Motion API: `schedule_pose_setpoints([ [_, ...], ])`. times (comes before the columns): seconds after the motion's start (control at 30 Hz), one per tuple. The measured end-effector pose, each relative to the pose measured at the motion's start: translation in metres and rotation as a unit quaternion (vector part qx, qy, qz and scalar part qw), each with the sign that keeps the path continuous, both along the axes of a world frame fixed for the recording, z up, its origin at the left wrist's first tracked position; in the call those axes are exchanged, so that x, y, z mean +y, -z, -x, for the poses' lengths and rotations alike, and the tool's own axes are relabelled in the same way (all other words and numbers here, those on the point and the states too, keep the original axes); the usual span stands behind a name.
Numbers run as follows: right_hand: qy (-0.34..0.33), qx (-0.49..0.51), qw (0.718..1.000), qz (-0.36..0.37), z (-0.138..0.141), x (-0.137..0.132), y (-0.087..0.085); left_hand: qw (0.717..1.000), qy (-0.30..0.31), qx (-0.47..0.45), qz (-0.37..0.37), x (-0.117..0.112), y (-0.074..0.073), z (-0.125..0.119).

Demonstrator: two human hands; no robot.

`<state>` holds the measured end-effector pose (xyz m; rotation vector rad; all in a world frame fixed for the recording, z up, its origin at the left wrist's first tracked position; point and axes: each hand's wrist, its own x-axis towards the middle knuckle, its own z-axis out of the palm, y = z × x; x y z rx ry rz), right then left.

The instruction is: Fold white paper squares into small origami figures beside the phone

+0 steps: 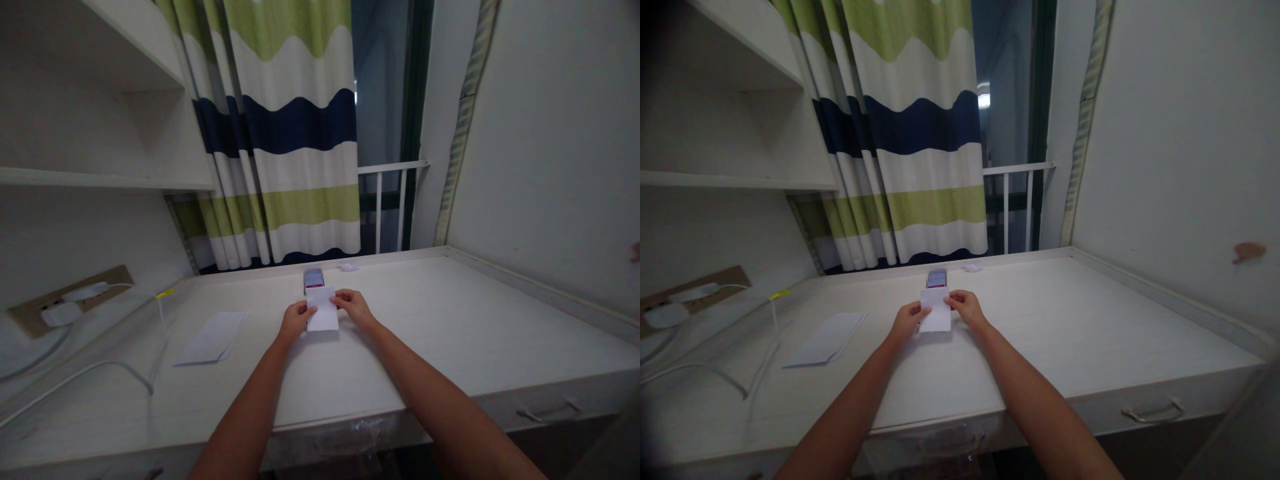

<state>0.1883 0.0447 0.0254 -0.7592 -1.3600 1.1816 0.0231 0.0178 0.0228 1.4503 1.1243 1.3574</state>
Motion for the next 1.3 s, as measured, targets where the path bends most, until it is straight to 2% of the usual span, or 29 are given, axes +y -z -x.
schedule_pose_setpoints([
  [1.3, 0.043, 0.051, 0.998, -0.005, -0.003, -0.0029, -0.0058, 0.999, 0.039, -0.002, 0.023, -0.0023, -0.0012, -0.0029],
])
